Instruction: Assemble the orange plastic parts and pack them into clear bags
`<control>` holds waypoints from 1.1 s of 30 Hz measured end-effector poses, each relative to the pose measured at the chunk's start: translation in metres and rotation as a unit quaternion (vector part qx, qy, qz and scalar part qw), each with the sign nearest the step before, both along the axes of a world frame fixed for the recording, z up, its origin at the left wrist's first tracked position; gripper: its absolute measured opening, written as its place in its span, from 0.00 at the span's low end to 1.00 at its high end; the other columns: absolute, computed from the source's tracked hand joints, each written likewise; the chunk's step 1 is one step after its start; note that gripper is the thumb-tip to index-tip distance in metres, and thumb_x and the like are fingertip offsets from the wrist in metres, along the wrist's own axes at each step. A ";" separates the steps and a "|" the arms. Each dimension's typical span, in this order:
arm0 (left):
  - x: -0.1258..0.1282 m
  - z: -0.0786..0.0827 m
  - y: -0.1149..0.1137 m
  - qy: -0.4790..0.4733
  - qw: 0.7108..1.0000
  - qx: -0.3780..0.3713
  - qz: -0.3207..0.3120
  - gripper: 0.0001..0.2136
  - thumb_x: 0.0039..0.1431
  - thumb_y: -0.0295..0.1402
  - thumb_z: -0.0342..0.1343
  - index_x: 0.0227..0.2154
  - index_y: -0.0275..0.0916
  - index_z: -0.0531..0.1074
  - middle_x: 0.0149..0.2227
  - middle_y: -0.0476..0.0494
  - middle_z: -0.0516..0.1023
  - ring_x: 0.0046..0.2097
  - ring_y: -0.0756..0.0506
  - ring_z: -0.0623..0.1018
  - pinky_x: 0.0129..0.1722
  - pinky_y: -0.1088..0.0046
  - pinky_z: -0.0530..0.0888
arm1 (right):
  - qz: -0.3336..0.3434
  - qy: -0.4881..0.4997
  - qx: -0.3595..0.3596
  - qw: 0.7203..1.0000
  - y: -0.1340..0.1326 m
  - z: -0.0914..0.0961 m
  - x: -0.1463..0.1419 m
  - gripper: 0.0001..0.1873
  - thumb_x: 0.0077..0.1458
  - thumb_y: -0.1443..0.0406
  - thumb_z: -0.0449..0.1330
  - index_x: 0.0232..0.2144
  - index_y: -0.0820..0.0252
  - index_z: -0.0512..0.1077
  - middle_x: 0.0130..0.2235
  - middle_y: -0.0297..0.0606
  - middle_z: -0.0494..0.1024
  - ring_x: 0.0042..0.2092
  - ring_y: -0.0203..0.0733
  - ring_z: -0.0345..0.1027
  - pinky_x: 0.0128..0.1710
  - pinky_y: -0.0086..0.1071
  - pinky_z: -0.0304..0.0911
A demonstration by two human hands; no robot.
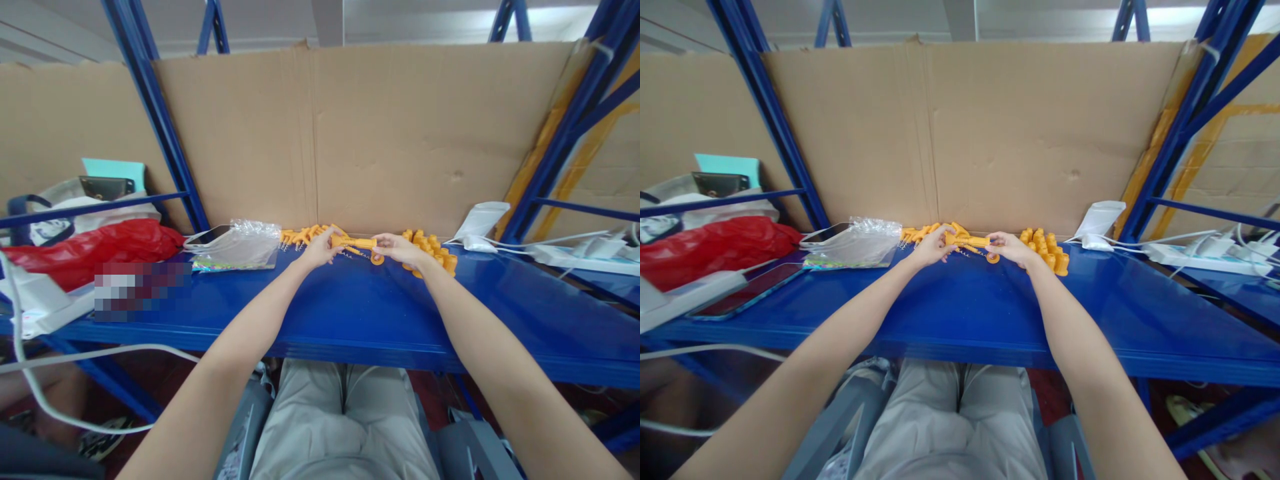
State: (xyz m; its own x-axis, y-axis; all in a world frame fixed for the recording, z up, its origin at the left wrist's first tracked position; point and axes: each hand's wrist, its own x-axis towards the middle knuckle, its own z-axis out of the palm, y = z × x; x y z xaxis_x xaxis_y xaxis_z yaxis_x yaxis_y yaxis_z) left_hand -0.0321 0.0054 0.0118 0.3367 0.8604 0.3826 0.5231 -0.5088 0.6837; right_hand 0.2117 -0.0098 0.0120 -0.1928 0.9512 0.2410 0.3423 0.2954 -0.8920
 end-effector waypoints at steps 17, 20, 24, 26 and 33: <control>0.001 -0.006 0.002 -0.050 0.998 0.014 -0.037 0.16 0.56 0.26 0.60 0.47 0.39 0.65 0.20 0.59 0.66 0.18 0.54 0.69 0.19 0.78 0.72 | 0.011 -0.037 -0.022 0.999 -0.011 0.009 -0.001 0.06 0.58 0.62 0.59 0.36 0.58 0.71 0.30 0.36 0.79 0.35 0.38 0.74 0.40 0.31 0.67; 0.001 -0.006 0.002 -0.033 0.999 0.018 -0.033 0.16 0.57 0.25 0.59 0.48 0.38 0.64 0.18 0.59 0.66 0.18 0.53 0.70 0.18 0.78 0.71 | 0.010 -0.061 -0.017 0.998 -0.012 0.011 -0.002 0.10 0.60 0.59 0.56 0.32 0.59 0.72 0.32 0.40 0.80 0.37 0.39 0.75 0.40 0.31 0.67; 0.002 -0.003 -0.002 0.002 1.000 0.025 -0.015 0.16 0.57 0.25 0.59 0.48 0.37 0.65 0.17 0.59 0.65 0.17 0.52 0.70 0.18 0.79 0.69 | 0.009 -0.060 -0.034 0.998 -0.010 0.009 -0.002 0.18 0.61 0.55 0.54 0.26 0.59 0.70 0.34 0.44 0.80 0.38 0.41 0.75 0.39 0.33 0.67; 0.002 -0.003 -0.003 0.011 0.999 0.028 -0.013 0.16 0.57 0.26 0.60 0.48 0.37 0.65 0.17 0.59 0.66 0.18 0.52 0.71 0.18 0.78 0.69 | 0.013 -0.048 -0.042 0.998 -0.008 0.007 -0.001 0.18 0.62 0.55 0.54 0.25 0.59 0.70 0.33 0.44 0.80 0.37 0.41 0.75 0.39 0.33 0.67; -0.001 -0.008 0.005 0.012 0.999 0.034 -0.025 0.18 0.58 0.31 0.60 0.50 0.37 0.65 0.19 0.57 0.66 0.19 0.51 0.72 0.19 0.78 0.70 | 0.002 -0.032 -0.051 0.998 -0.007 0.007 -0.006 0.18 0.62 0.56 0.54 0.24 0.59 0.69 0.32 0.42 0.80 0.35 0.39 0.74 0.37 0.30 0.65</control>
State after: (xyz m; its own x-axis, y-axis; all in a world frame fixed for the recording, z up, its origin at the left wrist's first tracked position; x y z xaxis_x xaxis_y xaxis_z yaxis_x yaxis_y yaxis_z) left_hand -0.0334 0.0102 0.0038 0.3876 0.8149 0.4309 0.5118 -0.5790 0.6347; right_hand 0.2062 -0.0163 0.0191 -0.2076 0.9695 0.1300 0.3982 0.2051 -0.8941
